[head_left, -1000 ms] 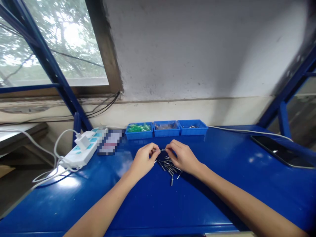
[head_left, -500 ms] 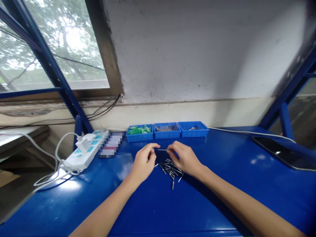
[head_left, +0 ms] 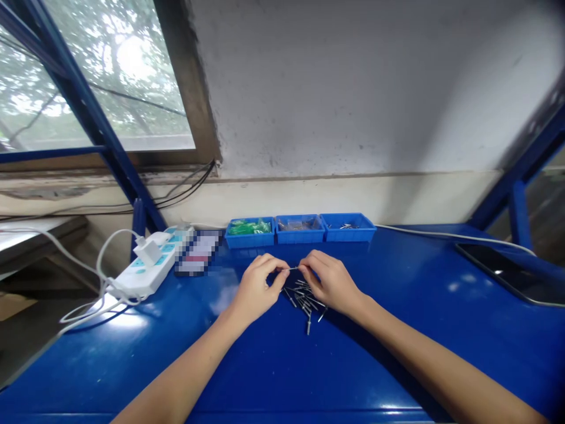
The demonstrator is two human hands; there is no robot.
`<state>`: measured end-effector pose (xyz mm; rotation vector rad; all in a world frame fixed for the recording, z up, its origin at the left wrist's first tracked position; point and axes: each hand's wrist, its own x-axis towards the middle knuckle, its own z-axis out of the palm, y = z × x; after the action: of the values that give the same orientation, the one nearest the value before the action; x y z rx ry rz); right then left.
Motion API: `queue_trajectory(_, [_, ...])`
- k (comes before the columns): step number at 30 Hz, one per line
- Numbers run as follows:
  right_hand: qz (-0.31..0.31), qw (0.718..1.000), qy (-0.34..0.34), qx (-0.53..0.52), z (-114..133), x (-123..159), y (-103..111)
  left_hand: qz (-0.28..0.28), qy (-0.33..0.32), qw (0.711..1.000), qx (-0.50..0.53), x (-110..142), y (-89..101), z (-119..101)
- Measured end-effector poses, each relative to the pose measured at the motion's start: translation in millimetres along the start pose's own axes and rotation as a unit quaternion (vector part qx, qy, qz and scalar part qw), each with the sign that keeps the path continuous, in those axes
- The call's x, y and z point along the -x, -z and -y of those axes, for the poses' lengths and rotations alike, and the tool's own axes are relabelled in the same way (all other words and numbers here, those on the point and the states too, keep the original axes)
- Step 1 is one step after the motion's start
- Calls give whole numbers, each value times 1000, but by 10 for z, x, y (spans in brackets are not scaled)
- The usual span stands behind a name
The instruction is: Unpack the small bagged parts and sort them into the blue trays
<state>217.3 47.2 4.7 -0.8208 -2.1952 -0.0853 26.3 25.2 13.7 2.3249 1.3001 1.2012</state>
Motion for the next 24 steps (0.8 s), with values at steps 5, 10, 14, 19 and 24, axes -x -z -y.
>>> queue_trajectory(5, [-14, 1000, 12, 4, 23, 13, -1, 0, 4, 1000, -25, -31, 9, -4])
queue_trajectory(10, [-46, 996, 64, 49, -38, -23, 72, 123, -5, 990, -66, -57, 211, 7])
queue_trajectory(14, [-146, 973, -33, 174, -481, -83, 253, 204, 22, 970, -132, -22, 341, 115])
queue_trajectory(19, [-45, 925, -260, 274, -1013, 139, 302, 253, 51, 951, -168, 37, 226, 182])
queue_trajectory(24, [6, 966, -211, 152, -689, 169, 126, 227, 53, 959, -159, 46, 129, 162])
